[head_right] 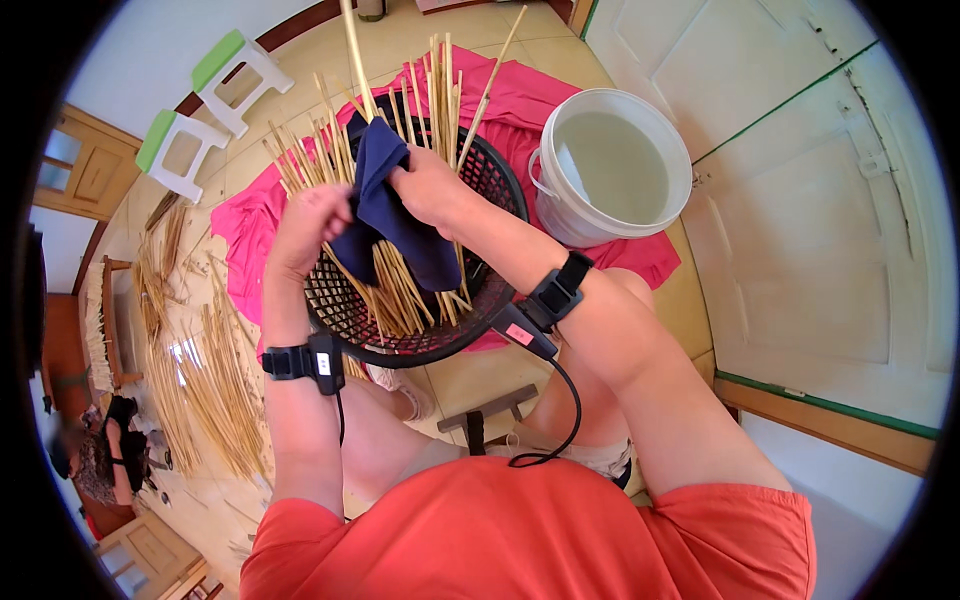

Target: The person pulls bamboo sticks from a basket and wipes them with a blue cloth.

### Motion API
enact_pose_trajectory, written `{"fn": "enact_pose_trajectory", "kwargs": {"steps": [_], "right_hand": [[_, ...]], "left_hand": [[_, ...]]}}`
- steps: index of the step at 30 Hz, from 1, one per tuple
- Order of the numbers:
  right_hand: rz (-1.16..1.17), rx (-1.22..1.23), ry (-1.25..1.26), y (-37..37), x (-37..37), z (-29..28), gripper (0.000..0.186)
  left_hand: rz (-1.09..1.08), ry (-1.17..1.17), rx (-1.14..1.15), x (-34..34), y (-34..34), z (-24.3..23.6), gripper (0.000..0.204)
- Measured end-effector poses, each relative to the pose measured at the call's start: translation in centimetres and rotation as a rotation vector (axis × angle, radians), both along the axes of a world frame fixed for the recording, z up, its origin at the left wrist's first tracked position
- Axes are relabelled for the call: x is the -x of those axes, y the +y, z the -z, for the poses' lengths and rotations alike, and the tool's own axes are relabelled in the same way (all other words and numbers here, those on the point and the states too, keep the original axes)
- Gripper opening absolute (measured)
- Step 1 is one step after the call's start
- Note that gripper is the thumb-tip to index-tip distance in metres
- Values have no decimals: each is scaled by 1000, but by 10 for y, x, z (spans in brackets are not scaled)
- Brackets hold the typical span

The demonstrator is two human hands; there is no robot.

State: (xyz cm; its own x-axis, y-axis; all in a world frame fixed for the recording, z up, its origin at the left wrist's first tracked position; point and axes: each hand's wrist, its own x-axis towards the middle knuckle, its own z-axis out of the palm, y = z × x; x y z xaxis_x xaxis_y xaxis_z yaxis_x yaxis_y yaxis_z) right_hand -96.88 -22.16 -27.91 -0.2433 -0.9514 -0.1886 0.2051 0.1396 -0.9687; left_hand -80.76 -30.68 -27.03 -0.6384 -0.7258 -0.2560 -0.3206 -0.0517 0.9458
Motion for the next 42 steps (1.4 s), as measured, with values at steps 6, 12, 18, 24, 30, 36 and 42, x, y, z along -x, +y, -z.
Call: {"fn": "enact_pose_trajectory", "kwargs": {"steps": [6,12,18,24,30,36,42], "right_hand": [[-247,-10,287,9,-12,12,23],[-266,58,411,8,-20,23,23],[-287,38,454,11,-22,10,22],[-383,45,517,15,-22,2,22],[-415,4,624,23,-5,14,24],[-92,-66,119,3,22,18,26],[76,47,-145,-5,17,17,21]], "left_hand": [[-281,483,-58,2,-15,12,28],[-332,605,-68,16,-7,14,20],[-396,728,-47,16,-11,20,16],[-588,900,-34,-9,-38,27,12],[-849,1000,-59,-53,-72,24,12],[-502,731,-147,-13,-22,18,19],[-276,252,-120,54,49,35,23]]}}
